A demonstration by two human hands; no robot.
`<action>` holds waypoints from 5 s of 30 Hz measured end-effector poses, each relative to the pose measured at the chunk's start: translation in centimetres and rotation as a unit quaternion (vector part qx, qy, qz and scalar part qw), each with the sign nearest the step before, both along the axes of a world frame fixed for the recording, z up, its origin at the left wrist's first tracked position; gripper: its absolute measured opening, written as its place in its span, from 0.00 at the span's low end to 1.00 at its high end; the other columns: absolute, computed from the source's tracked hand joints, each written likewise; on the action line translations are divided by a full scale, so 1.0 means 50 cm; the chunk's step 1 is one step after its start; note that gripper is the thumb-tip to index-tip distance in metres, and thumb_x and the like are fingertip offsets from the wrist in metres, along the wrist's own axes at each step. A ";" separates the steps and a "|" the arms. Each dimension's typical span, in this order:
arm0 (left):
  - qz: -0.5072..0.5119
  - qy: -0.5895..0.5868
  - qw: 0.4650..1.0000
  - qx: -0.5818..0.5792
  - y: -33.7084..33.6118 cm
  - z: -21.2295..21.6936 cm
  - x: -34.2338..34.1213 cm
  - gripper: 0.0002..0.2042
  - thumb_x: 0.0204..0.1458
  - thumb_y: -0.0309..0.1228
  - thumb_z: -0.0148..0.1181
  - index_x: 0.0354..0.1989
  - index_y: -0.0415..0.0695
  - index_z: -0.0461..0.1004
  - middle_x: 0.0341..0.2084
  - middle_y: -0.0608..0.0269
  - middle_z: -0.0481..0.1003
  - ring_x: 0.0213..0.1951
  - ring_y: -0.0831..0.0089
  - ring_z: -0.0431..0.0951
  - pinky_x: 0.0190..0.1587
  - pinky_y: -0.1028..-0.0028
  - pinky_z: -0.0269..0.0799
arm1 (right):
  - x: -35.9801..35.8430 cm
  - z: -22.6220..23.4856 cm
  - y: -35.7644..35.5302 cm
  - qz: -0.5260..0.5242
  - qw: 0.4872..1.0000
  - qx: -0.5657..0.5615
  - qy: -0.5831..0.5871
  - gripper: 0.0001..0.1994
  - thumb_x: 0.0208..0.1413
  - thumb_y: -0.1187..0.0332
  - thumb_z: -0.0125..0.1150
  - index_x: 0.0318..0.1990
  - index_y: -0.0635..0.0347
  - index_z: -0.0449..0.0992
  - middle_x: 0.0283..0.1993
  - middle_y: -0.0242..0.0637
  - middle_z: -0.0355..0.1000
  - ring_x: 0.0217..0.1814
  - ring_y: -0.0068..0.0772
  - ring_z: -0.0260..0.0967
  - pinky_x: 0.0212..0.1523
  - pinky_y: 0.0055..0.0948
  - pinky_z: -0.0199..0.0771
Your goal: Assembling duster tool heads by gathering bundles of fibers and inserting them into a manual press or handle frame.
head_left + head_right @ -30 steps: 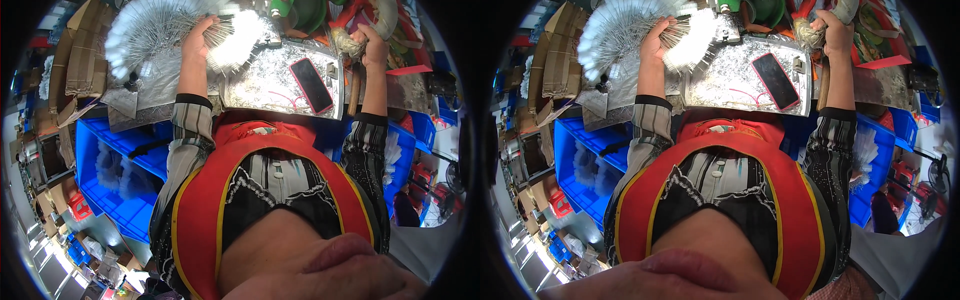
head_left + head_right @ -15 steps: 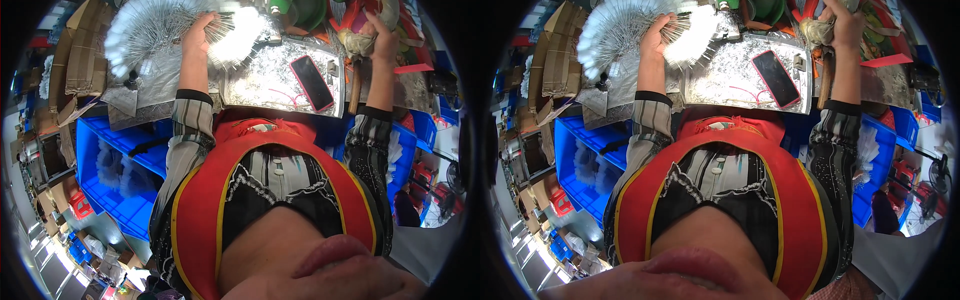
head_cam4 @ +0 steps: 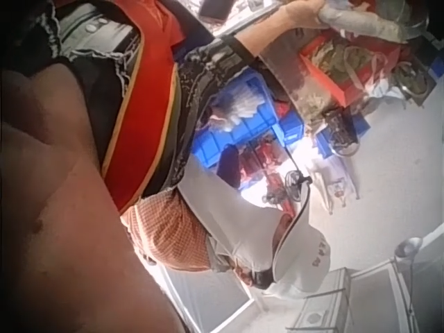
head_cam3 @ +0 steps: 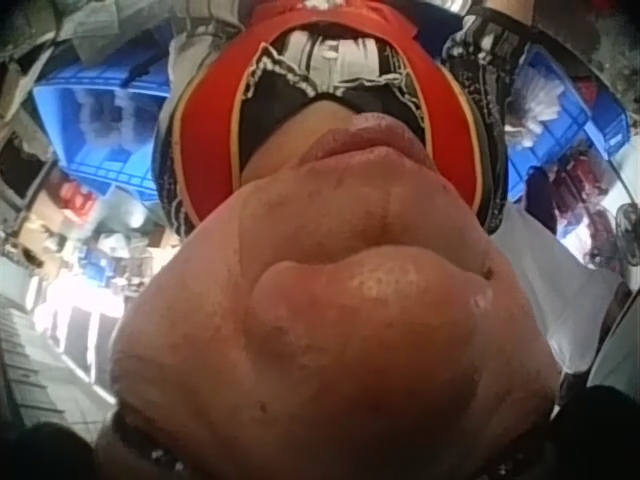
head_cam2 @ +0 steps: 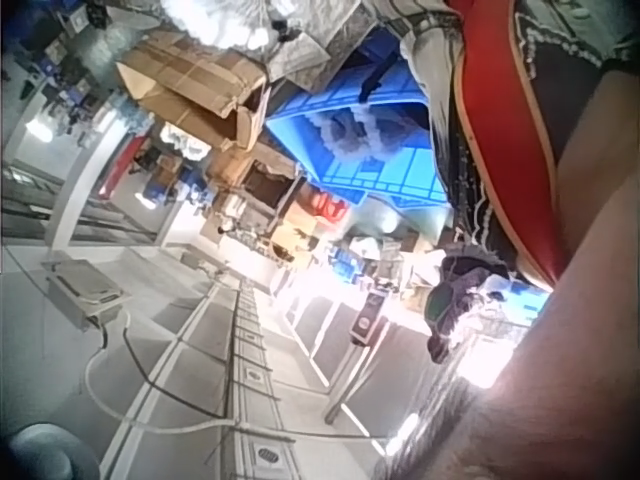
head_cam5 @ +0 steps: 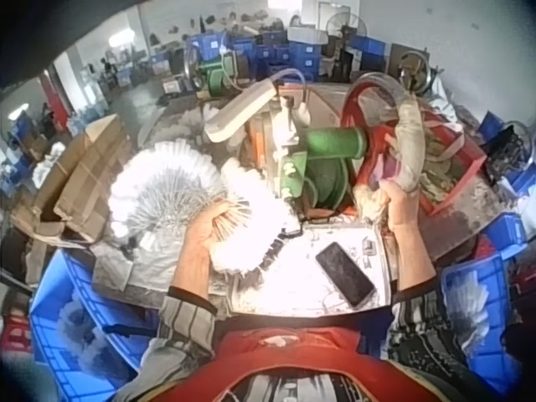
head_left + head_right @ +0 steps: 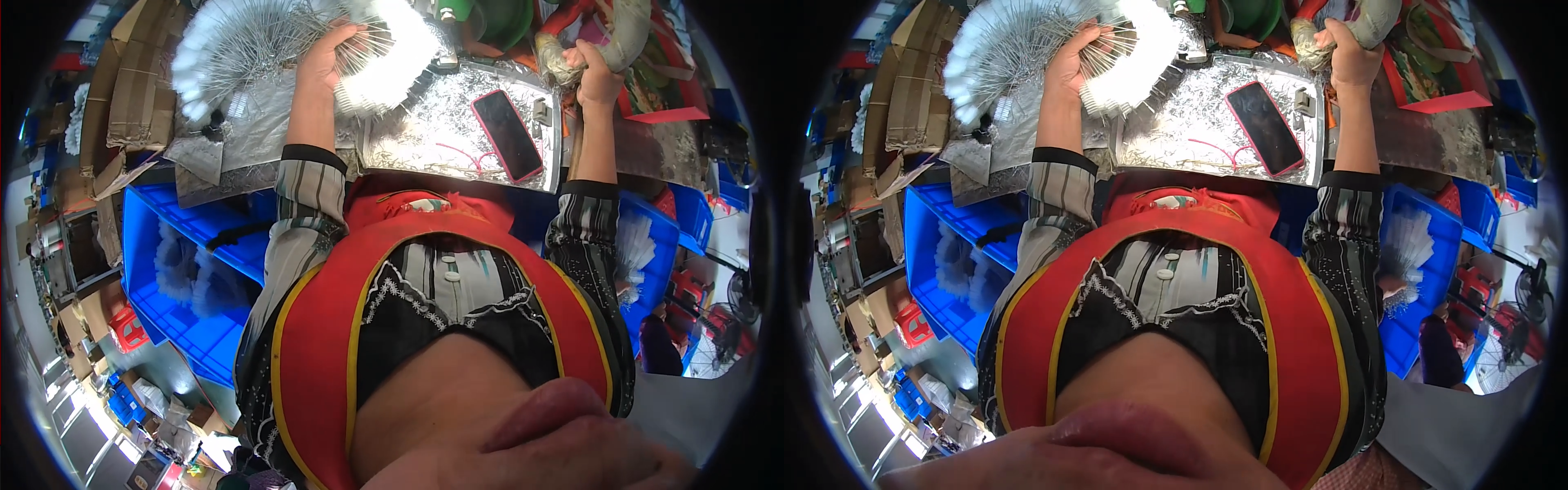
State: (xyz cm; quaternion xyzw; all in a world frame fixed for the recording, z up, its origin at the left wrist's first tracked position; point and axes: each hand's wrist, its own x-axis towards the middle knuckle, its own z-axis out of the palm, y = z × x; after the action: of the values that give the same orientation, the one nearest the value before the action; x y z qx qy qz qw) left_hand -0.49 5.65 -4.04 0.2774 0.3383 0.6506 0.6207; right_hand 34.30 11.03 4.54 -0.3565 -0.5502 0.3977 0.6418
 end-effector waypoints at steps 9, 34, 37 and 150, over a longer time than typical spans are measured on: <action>0.054 -0.028 0.998 -0.020 0.001 -0.004 0.009 0.13 0.41 0.21 0.53 0.37 0.36 0.64 0.30 0.50 0.72 0.29 0.69 0.74 0.29 0.78 0.73 | 0.011 -0.038 0.013 0.034 0.999 0.040 -0.008 0.11 0.40 0.79 0.50 0.09 0.62 0.62 0.12 0.35 0.60 0.16 0.29 0.59 0.27 0.28 0.65; 0.090 -0.084 0.992 -0.015 0.009 -0.011 -0.012 0.10 0.41 0.21 0.53 0.33 0.38 0.64 0.28 0.50 0.71 0.29 0.67 0.73 0.29 0.75 0.72 | 0.017 -0.014 0.025 0.023 1.000 -0.013 -0.006 0.09 0.40 0.76 0.53 0.12 0.65 0.64 0.13 0.36 0.61 0.18 0.30 0.62 0.27 0.27 0.66; 0.105 -0.092 0.990 -0.025 0.002 -0.020 -0.011 0.09 0.40 0.21 0.53 0.32 0.39 0.64 0.28 0.51 0.71 0.30 0.67 0.73 0.28 0.75 0.73 | 0.016 0.055 0.004 -0.007 0.993 -0.116 -0.024 0.12 0.40 0.74 0.53 0.10 0.62 0.62 0.12 0.36 0.59 0.16 0.29 0.59 0.26 0.27 0.65; 0.260 -0.071 0.961 -0.062 0.012 -0.033 0.029 0.09 0.36 0.19 0.55 0.28 0.40 0.65 0.22 0.61 0.70 0.24 0.71 0.71 0.28 0.75 0.68 | 0.046 0.123 0.036 0.091 0.966 -0.229 -0.071 0.15 0.42 0.69 0.53 0.09 0.57 0.59 0.11 0.33 0.58 0.17 0.26 0.58 0.26 0.23 0.61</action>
State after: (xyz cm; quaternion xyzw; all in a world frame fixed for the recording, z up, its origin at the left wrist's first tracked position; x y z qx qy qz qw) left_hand 0.97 6.23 -5.67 0.0939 0.3938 0.7854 0.4682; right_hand 36.62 12.82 10.70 -0.4696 -0.5186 0.5440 0.4631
